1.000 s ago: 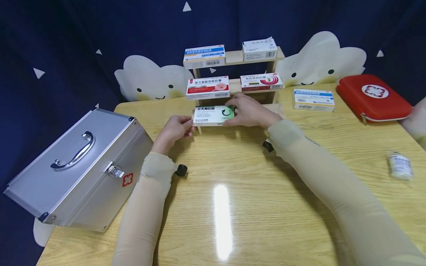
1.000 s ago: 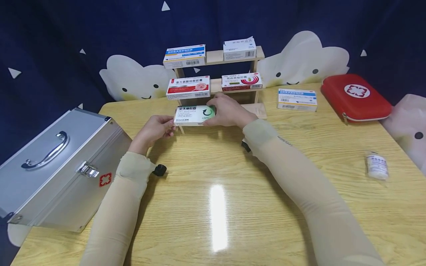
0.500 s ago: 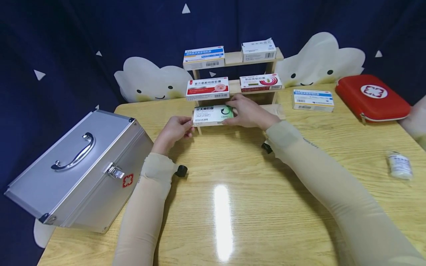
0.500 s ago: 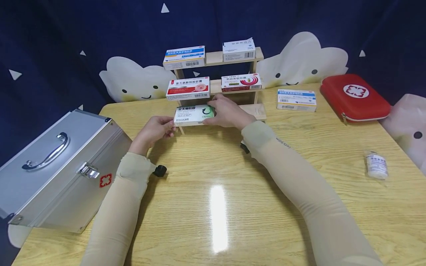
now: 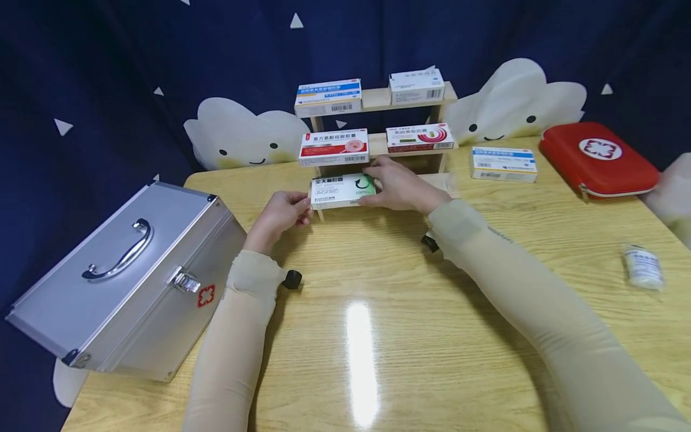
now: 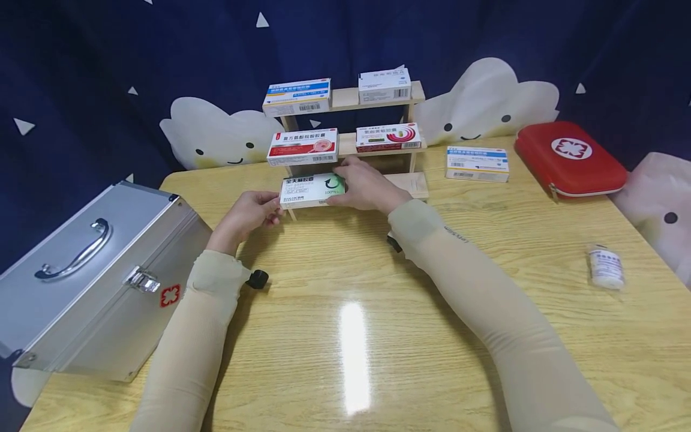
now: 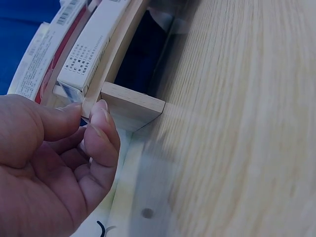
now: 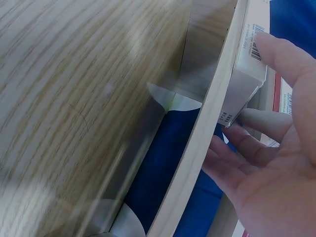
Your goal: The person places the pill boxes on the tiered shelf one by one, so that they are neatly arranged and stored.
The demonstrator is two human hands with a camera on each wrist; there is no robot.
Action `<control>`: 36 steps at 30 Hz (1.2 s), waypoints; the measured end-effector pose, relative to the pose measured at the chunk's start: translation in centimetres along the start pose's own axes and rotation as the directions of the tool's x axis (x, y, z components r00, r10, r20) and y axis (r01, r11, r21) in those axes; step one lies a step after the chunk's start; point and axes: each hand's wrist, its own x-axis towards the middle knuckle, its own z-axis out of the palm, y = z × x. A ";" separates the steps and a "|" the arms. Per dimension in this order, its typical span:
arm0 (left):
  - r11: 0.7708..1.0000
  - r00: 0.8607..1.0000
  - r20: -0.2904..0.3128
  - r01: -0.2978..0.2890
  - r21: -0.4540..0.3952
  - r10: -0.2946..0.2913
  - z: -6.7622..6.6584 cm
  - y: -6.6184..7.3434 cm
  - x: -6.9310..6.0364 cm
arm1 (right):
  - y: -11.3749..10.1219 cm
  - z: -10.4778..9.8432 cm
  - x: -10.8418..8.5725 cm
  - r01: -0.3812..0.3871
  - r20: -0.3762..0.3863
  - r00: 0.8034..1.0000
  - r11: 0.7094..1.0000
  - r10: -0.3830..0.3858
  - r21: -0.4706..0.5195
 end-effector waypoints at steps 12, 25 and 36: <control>1.000 1.000 -0.001 0.011 0.005 -0.011 0.0 0.1 -0.1 | -0.2 -1.5 -1.8 0.017 0.005 1.000 0.999 -0.017 -0.047; 1.000 1.000 0.001 0.025 0.006 -0.025 0.1 0.3 -0.1 | 2.2 -8.9 -8.6 0.036 -0.028 0.999 0.982 -0.042 -0.185; 1.000 1.000 -0.004 0.011 0.009 -0.011 0.0 0.1 -0.2 | 10.1 -14.5 -12.9 -0.254 -0.090 0.966 0.958 0.244 -0.135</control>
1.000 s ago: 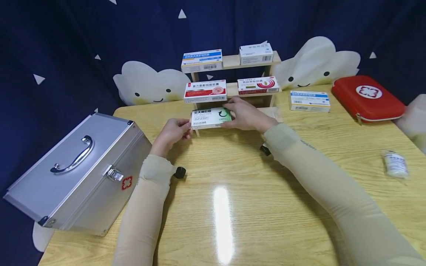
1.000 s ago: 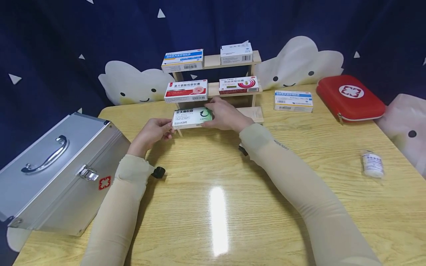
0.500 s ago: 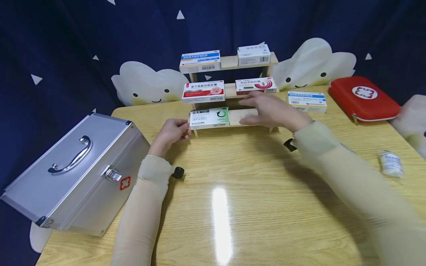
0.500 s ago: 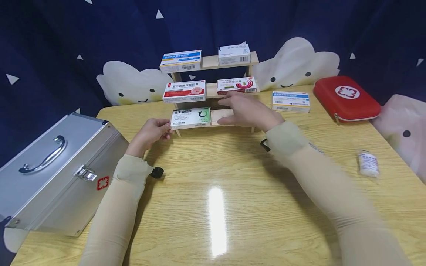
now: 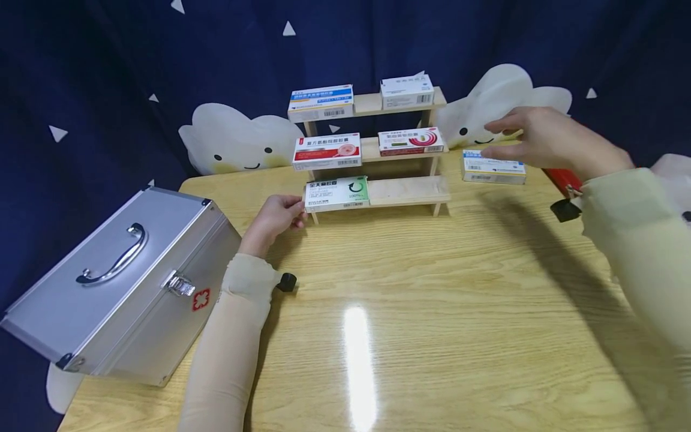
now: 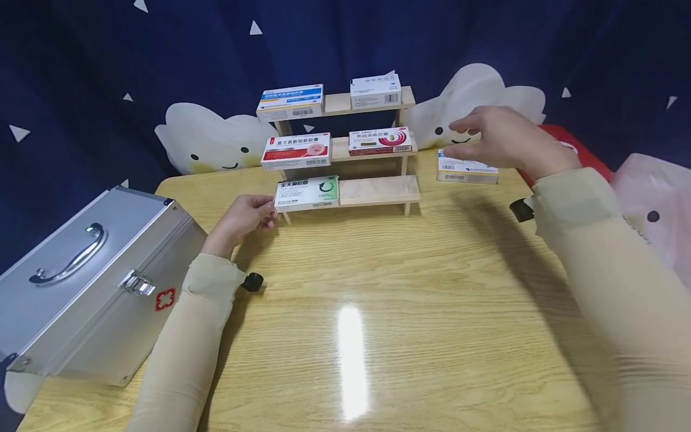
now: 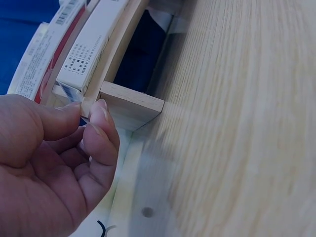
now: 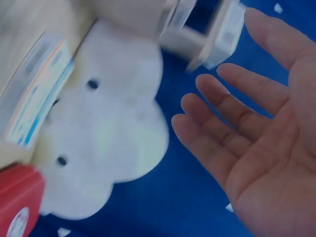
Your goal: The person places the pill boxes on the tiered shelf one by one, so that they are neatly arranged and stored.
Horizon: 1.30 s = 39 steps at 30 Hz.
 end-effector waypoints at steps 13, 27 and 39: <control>1.000 1.000 -0.003 0.022 0.014 -0.022 -0.1 0.0 0.0 | 8.8 1.8 1.6 -0.166 0.204 0.967 0.985 0.154 0.044; 0.999 1.000 0.003 0.029 0.012 -0.029 0.0 -0.1 0.2 | 12.4 6.0 4.3 -0.215 0.317 0.928 0.976 0.195 0.028; 0.999 0.999 -0.008 0.037 0.022 -0.037 -0.2 -0.2 0.3 | 13.2 7.7 5.3 -0.033 0.213 0.976 0.999 0.040 -0.037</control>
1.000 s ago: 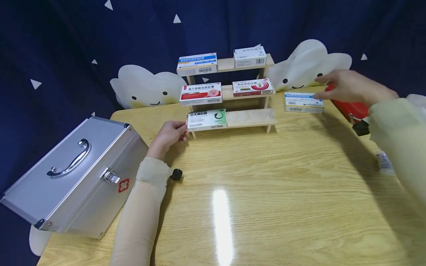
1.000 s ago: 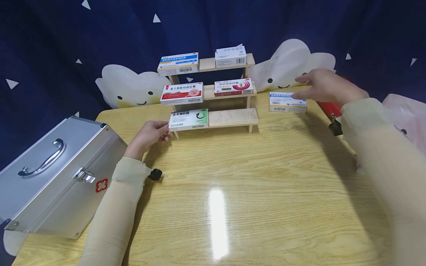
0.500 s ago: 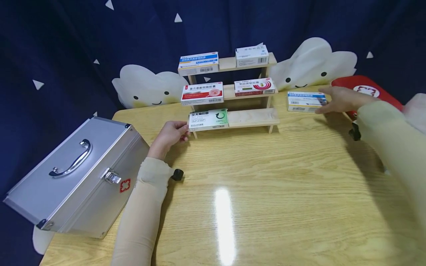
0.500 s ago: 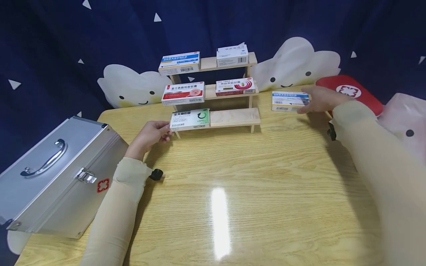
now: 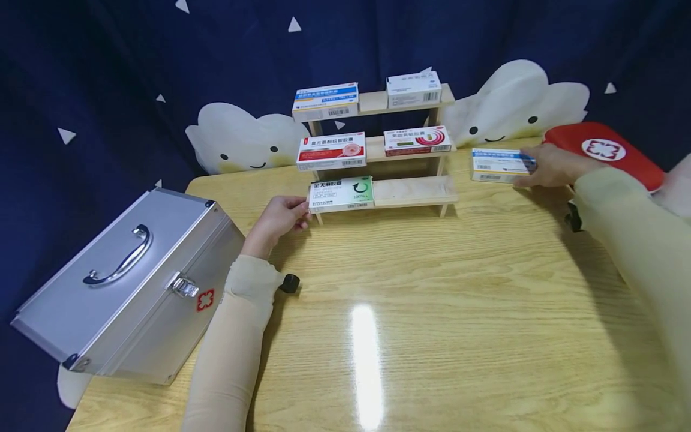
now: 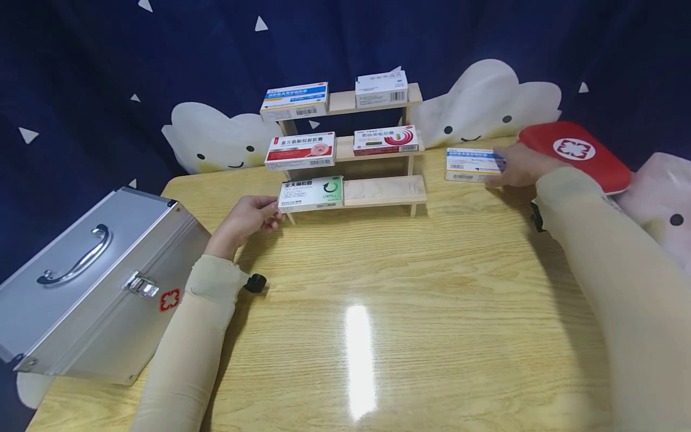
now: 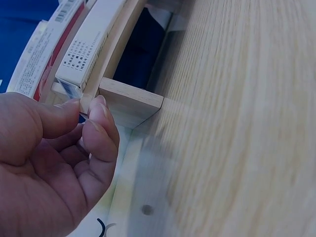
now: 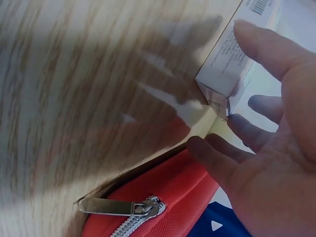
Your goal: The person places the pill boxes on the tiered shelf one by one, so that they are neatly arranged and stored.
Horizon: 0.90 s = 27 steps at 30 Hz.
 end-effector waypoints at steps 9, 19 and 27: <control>1.000 1.000 0.005 -0.022 -0.012 0.022 0.1 -0.1 0.1 | 0.2 -0.1 0.7 -0.127 0.091 0.988 0.992 0.128 -0.015; 0.999 0.999 0.024 -0.039 -0.026 0.040 0.2 0.0 -0.3 | 0.1 -0.4 0.9 -0.177 0.100 0.979 0.984 0.178 -0.027; 0.999 0.999 0.021 -0.034 -0.039 0.035 0.0 -0.1 -0.2 | -0.3 -0.2 0.7 -0.187 0.075 0.979 0.982 0.188 -0.029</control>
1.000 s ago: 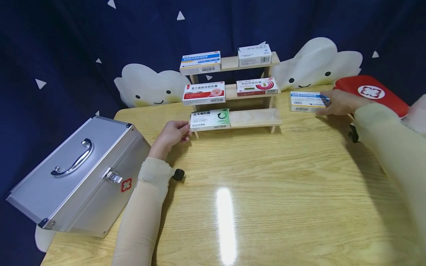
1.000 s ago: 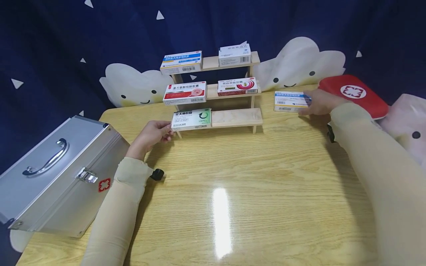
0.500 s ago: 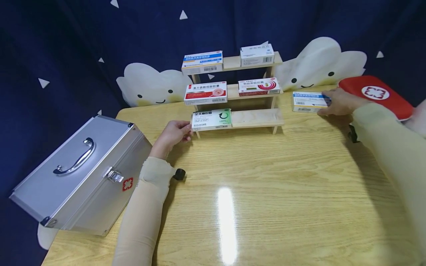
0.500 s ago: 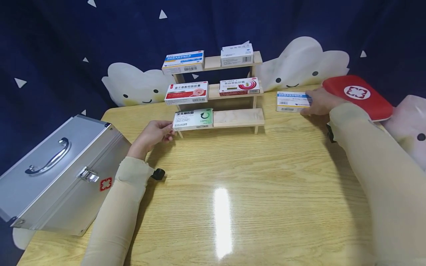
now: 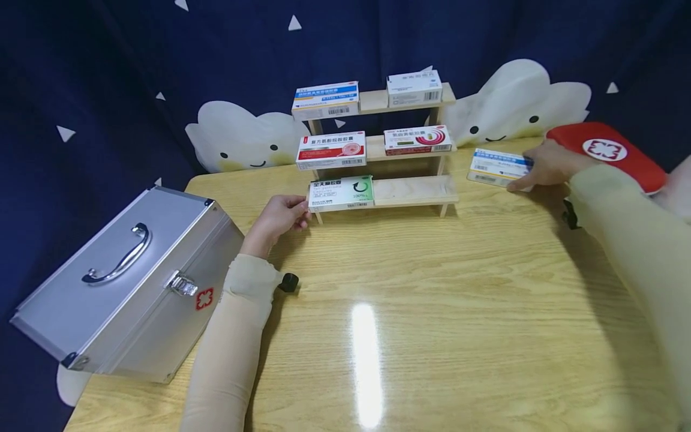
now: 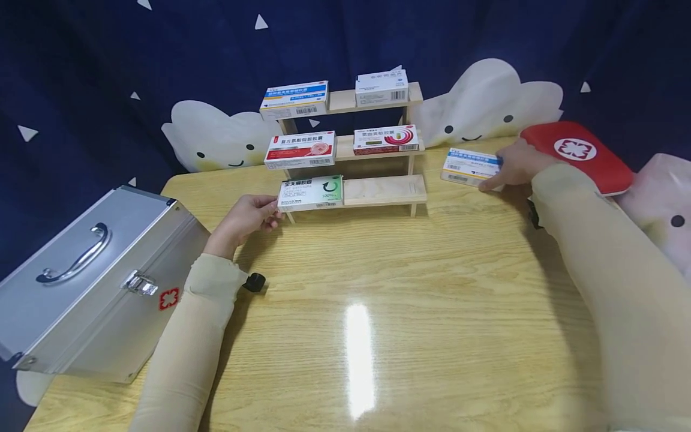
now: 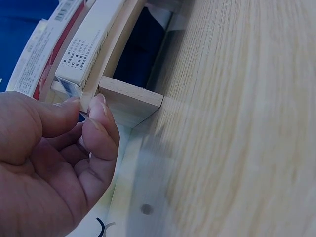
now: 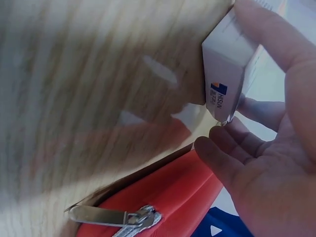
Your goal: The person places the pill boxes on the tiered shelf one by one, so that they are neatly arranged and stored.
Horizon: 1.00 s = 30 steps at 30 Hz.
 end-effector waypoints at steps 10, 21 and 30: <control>1.000 1.000 0.001 -0.002 0.022 0.002 0.0 0.0 0.0 | -0.4 0.1 -2.3 0.023 -0.022 1.000 1.000 -0.022 0.004; 1.000 1.000 0.011 0.005 0.029 -0.005 -0.1 0.2 -0.2 | -3.1 0.3 -6.7 0.130 -0.132 0.984 0.991 -0.124 0.038; 0.999 1.000 0.008 0.012 0.035 -0.013 0.0 0.2 0.0 | -6.6 0.2 -10.8 0.224 -0.232 0.948 0.974 -0.217 0.004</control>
